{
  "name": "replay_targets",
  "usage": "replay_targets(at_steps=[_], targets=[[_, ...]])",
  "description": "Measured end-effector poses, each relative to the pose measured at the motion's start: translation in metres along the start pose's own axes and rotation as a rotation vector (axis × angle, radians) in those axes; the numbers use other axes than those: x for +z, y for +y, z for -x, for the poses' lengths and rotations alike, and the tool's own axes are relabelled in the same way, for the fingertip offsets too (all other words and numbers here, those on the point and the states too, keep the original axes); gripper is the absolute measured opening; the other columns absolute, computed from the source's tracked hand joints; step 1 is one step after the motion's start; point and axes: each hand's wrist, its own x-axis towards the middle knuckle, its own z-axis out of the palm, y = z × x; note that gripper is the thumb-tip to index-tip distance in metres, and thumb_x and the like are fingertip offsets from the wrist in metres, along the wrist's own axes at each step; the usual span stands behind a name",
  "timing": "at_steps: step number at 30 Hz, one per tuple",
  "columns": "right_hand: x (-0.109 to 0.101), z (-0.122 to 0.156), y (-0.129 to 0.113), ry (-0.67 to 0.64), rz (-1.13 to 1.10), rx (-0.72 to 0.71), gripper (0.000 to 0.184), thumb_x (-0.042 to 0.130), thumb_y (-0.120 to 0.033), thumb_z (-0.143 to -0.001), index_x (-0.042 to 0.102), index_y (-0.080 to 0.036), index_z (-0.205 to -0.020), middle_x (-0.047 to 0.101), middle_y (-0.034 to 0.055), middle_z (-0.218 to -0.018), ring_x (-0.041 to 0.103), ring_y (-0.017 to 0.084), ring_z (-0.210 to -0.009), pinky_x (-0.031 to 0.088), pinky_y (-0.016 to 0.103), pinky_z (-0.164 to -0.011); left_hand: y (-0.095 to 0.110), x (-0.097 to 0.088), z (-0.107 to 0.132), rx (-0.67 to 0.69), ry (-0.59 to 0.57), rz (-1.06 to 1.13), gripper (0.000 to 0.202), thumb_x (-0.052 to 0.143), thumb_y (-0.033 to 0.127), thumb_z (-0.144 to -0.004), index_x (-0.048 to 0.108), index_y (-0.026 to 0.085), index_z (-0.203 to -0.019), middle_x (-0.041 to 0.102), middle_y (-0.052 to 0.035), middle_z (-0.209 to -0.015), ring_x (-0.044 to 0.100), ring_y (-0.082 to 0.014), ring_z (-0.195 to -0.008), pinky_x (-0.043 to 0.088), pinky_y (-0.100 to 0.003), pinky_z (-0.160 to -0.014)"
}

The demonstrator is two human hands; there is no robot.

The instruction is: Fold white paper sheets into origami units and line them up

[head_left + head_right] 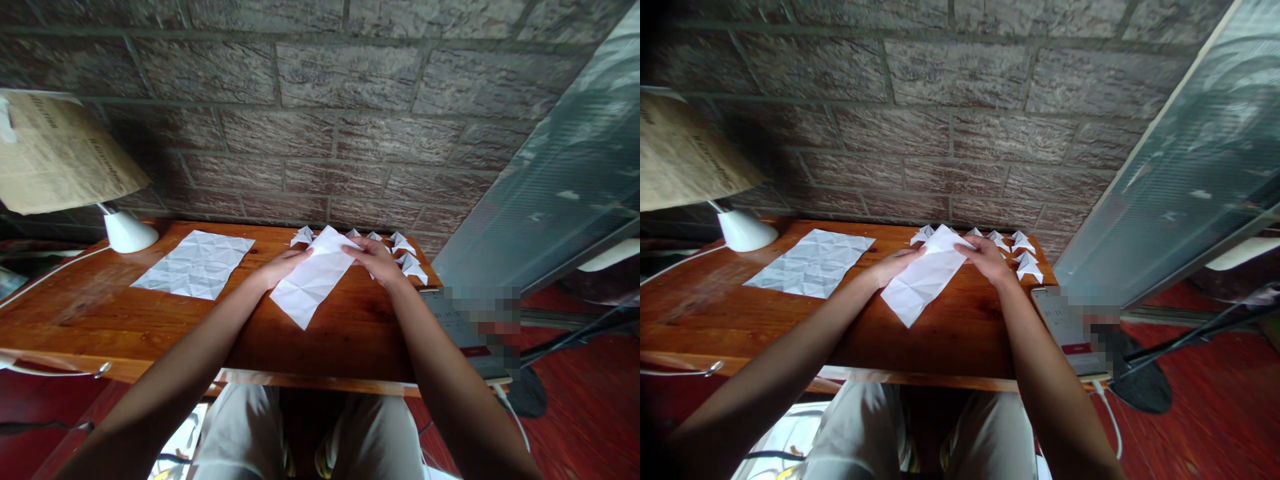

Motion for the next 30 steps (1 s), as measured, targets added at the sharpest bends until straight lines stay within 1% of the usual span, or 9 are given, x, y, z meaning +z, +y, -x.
replay_targets(at_steps=[2,4,7,10,14,17,22,25,30], targets=[[0.001,-0.002,0.004,0.016,0.025,-0.020,0.033,0.083,-0.043,-0.063,0.074,-0.020,-0.084,0.072,0.0011,-0.082,0.064,0.015,-0.072,0.054,0.027,-0.066,-0.002,0.002,-0.002,0.006,0.024,-0.008,0.052,0.075,0.061,-0.067,0.074,0.012,-0.083,0.074,-0.0100,-0.074,0.061,-0.0166,-0.054,0.043,-0.027,-0.051],[0.002,-0.001,0.005,0.003,0.065,-0.018,0.030,0.081,-0.044,-0.064,0.074,-0.020,-0.080,0.071,0.0005,-0.076,0.063,0.015,-0.068,0.053,0.026,-0.063,-0.003,0.003,-0.003,0.040,0.026,-0.035,0.049,0.076,0.060,-0.067,0.073,0.012,-0.080,0.073,-0.0080,-0.071,0.059,-0.0151,-0.052,0.041,-0.026,-0.050],[0.008,0.003,0.003,-0.082,0.140,-0.012,0.030,0.081,-0.045,-0.063,0.074,-0.019,-0.075,0.068,-0.0013,-0.068,0.059,0.013,-0.062,0.049,0.023,-0.056,-0.003,0.006,-0.004,0.157,0.006,-0.088,0.046,0.076,0.056,-0.069,0.074,0.013,-0.082,0.072,-0.0059,-0.072,0.058,-0.0133,-0.055,0.040,-0.023,-0.052],[0.019,0.008,0.001,-0.158,0.162,-0.018,0.030,0.081,-0.045,-0.062,0.074,-0.018,-0.074,0.068,-0.0014,-0.068,0.058,0.012,-0.061,0.047,0.023,-0.056,-0.001,0.009,-0.004,0.257,0.042,-0.154,0.043,0.075,0.055,-0.070,0.073,0.013,-0.079,0.070,-0.0033,-0.069,0.055,-0.0117,-0.055,0.038,-0.022,-0.052],[0.030,0.008,0.003,-0.087,0.067,0.013,0.033,0.083,-0.045,-0.060,0.075,-0.020,-0.080,0.071,-0.0001,-0.075,0.061,0.013,-0.065,0.049,0.024,-0.059,0.000,0.010,-0.003,0.365,0.134,-0.210,0.041,0.073,0.055,-0.072,0.072,0.014,-0.076,0.065,-0.0004,-0.063,0.050,-0.0103,-0.052,0.034,-0.021,-0.049],[0.030,0.006,0.005,-0.020,0.017,0.063,0.033,0.083,-0.048,-0.061,0.073,-0.020,-0.074,0.071,0.0011,-0.073,0.062,0.013,-0.066,0.052,0.025,-0.062,0.000,0.009,-0.003,0.447,0.227,-0.215,0.039,0.070,0.054,-0.075,0.072,0.015,-0.075,0.065,-0.0005,-0.064,0.050,-0.0112,-0.054,0.034,-0.021,-0.049],[0.029,0.006,0.004,0.004,0.039,0.023,0.039,0.082,-0.055,-0.060,0.068,-0.019,-0.068,0.068,0.0006,-0.069,0.061,0.013,-0.063,0.052,0.025,-0.061,0.003,0.008,-0.001,0.461,0.338,-0.161,0.045,0.067,0.060,-0.076,0.069,0.016,-0.068,0.060,0.0003,-0.059,0.048,-0.0106,-0.051,0.033,-0.022,-0.047],[0.030,0.008,0.001,0.002,0.066,-0.018,0.038,0.080,-0.055,-0.062,0.067,-0.020,-0.067,0.067,0.0004,-0.069,0.061,0.014,-0.064,0.051,0.026,-0.062,0.005,0.007,0.000,0.458,0.338,-0.110,0.048,0.067,0.063,-0.073,0.067,0.016,-0.065,0.060,0.0003,-0.059,0.048,-0.0105,-0.051,0.034,-0.022,-0.048],[0.032,0.009,-0.001,0.020,0.058,-0.050,0.036,0.080,-0.054,-0.063,0.067,-0.021,-0.066,0.067,0.0002,-0.071,0.061,0.015,-0.067,0.051,0.028,-0.065,0.006,0.007,0.000,0.477,0.320,-0.106,0.048,0.070,0.062,-0.071,0.065,0.016,-0.063,0.058,0.0016,-0.056,0.043,-0.0086,-0.048,0.030,-0.021,-0.046]])
